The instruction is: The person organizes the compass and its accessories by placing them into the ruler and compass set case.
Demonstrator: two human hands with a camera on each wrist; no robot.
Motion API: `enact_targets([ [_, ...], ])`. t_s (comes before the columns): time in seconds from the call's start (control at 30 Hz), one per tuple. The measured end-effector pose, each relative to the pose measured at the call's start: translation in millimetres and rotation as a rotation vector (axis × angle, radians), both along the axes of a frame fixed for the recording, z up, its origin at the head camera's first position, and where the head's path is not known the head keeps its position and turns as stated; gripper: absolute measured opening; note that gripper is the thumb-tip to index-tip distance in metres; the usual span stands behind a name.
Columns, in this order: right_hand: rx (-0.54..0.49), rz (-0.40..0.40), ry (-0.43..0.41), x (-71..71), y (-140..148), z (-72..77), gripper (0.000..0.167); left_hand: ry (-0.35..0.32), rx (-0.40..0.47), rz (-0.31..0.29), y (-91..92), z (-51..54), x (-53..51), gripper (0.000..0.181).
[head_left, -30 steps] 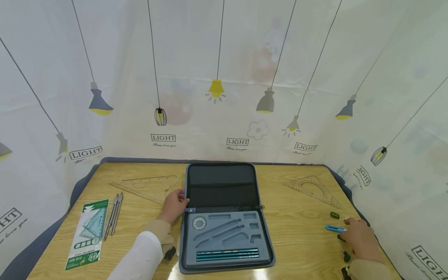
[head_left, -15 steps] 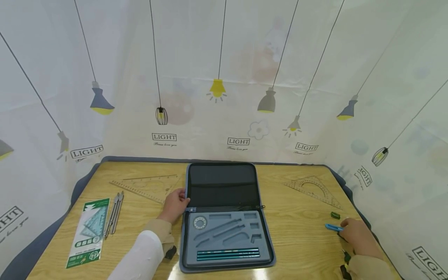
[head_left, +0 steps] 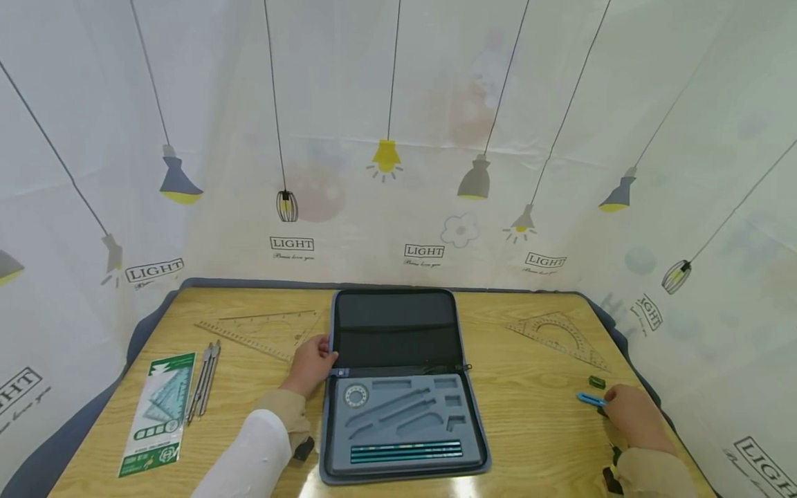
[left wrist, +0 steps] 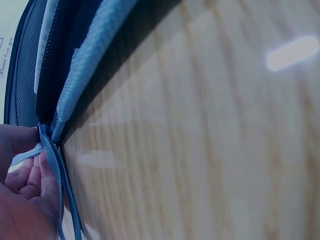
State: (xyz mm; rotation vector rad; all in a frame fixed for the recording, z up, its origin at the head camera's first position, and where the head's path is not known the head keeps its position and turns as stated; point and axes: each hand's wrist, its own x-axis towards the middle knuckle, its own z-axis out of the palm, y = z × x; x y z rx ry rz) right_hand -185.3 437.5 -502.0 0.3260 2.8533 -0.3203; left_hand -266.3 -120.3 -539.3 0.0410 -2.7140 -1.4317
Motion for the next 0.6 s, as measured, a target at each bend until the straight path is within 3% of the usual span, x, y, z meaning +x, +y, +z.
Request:
enact_targets([
  [0.27, -0.068, -0.043, 0.022, 2.0, -6.8, 0.3, 0.026, 0.033, -0.016, 0.004, -1.7, -1.6, -0.6, 0.033],
  [0.6, -0.050, -0.031, 0.045, -3.4, -11.8, -1.1, 0.027, -0.005, -0.013, -0.003, -0.6, 0.5, 0.2, 0.033],
])
